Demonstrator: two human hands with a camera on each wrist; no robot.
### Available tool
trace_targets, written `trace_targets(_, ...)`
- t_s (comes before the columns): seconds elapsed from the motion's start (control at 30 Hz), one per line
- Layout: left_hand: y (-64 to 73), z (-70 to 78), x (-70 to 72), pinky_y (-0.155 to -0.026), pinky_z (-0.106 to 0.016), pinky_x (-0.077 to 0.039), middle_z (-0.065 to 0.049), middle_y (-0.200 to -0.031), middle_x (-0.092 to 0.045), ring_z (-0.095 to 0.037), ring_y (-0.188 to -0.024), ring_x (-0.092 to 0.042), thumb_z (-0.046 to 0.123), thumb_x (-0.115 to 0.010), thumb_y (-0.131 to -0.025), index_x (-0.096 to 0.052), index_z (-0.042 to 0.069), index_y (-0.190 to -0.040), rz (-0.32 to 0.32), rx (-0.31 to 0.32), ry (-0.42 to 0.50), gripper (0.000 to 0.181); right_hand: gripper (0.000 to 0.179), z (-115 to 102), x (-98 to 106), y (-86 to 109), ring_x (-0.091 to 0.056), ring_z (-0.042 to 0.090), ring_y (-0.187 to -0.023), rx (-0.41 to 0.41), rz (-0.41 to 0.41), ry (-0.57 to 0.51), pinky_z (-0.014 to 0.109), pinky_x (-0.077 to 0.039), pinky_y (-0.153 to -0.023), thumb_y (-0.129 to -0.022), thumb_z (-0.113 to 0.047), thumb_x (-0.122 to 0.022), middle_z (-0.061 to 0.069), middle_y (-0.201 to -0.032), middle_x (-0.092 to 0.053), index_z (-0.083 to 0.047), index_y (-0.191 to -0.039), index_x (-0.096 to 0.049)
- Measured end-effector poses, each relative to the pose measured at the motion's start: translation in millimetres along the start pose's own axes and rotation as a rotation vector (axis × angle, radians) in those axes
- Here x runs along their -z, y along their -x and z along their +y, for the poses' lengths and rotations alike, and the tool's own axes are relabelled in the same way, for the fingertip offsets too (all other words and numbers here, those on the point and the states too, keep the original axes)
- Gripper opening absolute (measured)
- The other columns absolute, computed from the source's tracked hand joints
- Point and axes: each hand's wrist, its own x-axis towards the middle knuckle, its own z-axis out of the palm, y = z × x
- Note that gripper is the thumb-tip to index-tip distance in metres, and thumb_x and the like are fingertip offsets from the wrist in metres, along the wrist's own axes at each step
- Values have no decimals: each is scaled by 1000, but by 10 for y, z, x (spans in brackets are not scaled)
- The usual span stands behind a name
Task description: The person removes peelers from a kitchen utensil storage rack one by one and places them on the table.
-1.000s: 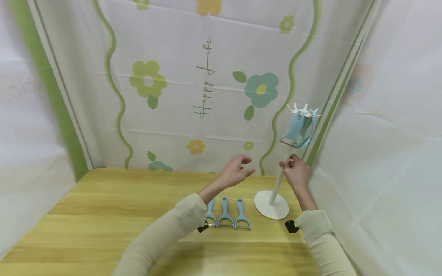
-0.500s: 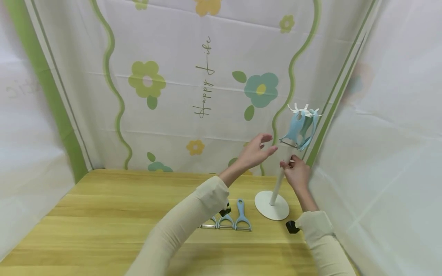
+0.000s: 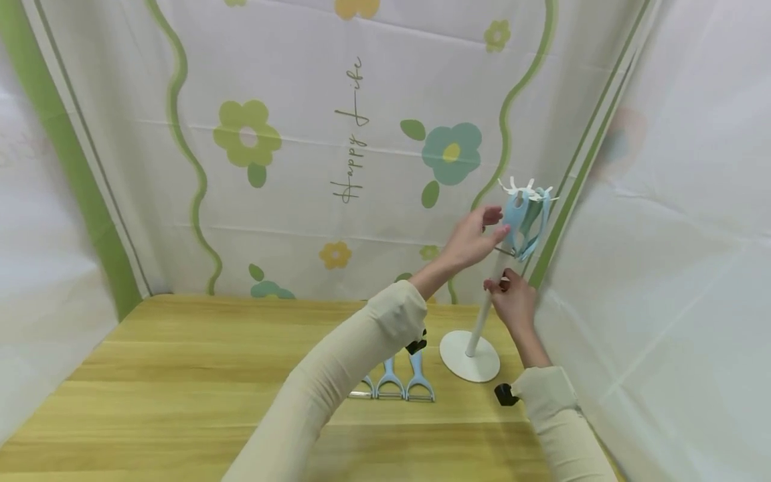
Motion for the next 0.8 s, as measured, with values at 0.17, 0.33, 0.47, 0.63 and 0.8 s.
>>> trace_targets(0.17,-86,53,-9,-95,-20,-52,-16,-132,-62,-24,-120,-62,18,-58,-102,-48,1,-141,-45,38,67,44,17,-17,18,-4,-74,37,-88,-13,-13,-9,54,-58,-75,-93,-15,-67,23,-88,-75,2,-93,-68)
trace_targets(0.33,-116,43,-1,-74,-14,-48,-15,-111,-69,-15,-95,-64,11,-57,-101,-61,-3,-121,-82,46,91,25,17,-18,23,-6,-73,38,-91,-13,-31,-4,54,-59,-77,-94,-14,-68,24,-92,-75,3,-95,-67)
trace_targets(0.47,-120,65,14,-71,-16,-53,-14,-97,-67,-7,-79,-59,6,-56,-100,-63,-7,-107,-115,42,136,16,15,-26,24,-8,-73,38,-91,-5,-20,-6,54,-59,-77,-93,-11,-69,24,-91,-75,3,-95,-67)
trace_targets(0.63,-131,110,36,-79,-22,-59,-18,-98,-66,-8,-80,-61,1,-54,-100,-61,-10,-106,-129,44,184,15,16,-43,28,-13,-73,38,-91,-6,-30,8,53,-58,-77,-94,-13,-68,24,-92,-75,4,-96,-67)
trace_targets(0.8,-127,144,60,-83,-26,-60,-22,-104,-67,-16,-88,-65,0,-54,-100,-60,-11,-109,-132,42,193,15,17,-34,26,-14,-73,38,-92,-14,-42,10,53,-59,-78,-94,-13,-67,24,-93,-75,4,-97,-68)
